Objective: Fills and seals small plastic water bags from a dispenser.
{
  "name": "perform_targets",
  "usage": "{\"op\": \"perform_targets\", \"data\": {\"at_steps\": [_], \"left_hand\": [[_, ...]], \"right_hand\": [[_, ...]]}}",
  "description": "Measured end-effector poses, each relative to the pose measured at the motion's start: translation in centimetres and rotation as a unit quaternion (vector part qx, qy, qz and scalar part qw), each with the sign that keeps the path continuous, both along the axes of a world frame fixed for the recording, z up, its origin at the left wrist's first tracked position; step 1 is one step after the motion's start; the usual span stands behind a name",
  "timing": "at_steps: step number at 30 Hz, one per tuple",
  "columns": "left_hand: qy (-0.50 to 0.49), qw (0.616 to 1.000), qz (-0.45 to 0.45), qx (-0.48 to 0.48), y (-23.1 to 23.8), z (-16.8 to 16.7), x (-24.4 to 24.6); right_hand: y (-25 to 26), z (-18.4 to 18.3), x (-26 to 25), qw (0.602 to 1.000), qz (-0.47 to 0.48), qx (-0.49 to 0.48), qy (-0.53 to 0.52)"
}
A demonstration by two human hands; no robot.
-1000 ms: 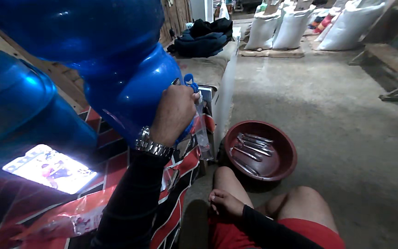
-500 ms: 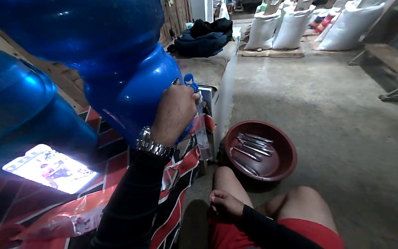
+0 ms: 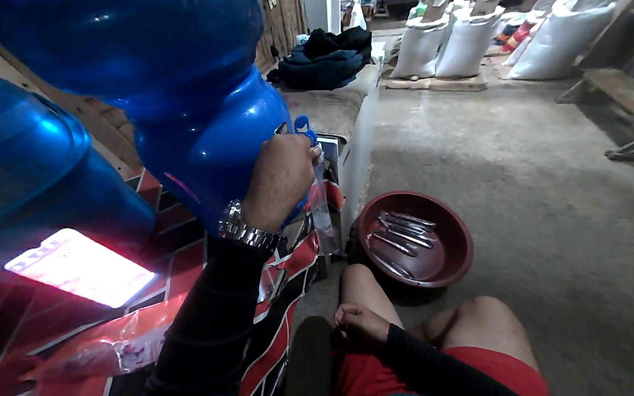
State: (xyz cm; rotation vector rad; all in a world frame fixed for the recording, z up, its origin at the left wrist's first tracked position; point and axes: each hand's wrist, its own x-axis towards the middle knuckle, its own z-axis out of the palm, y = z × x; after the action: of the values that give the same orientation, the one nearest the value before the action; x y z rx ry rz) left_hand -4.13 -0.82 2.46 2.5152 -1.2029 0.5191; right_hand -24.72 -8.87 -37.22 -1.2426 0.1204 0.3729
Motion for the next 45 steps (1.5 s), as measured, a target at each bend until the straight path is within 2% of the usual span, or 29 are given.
{"op": "perform_targets", "data": {"at_steps": [9,15,18,23,27,33,41,45], "left_hand": [[-0.009,1.000,-0.008,0.004,0.1,0.0,0.1],[-0.001,1.000,-0.007,0.003,0.1,0.1,0.0],[0.000,1.000,-0.005,0.007,0.1,0.2,-0.1],[-0.012,1.000,-0.009,0.004,0.1,-0.1,0.1],[-0.016,1.000,-0.010,0.000,0.1,-0.2,0.1],[-0.005,1.000,-0.003,0.004,0.0,0.0,-0.1],[-0.001,1.000,-0.006,0.001,0.0,-0.1,0.0],[0.001,1.000,-0.004,0.002,0.1,-0.1,0.1]], "right_hand": [[0.2,-0.1,0.1,0.995,-0.005,-0.101,-0.011],[0.3,2.0,0.1,0.965,0.053,-0.251,-0.059],[0.6,2.4,0.1,0.954,0.068,-0.280,-0.077],[0.7,2.1,0.1,0.963,0.043,-0.266,-0.024],[0.8,1.7,0.2,0.978,0.011,-0.208,0.028],[0.8,1.1,0.2,0.989,-0.008,-0.145,-0.029],[0.6,1.4,0.1,0.986,0.007,-0.164,-0.038],[0.7,1.1,0.2,0.990,-0.007,-0.138,-0.026]]}}
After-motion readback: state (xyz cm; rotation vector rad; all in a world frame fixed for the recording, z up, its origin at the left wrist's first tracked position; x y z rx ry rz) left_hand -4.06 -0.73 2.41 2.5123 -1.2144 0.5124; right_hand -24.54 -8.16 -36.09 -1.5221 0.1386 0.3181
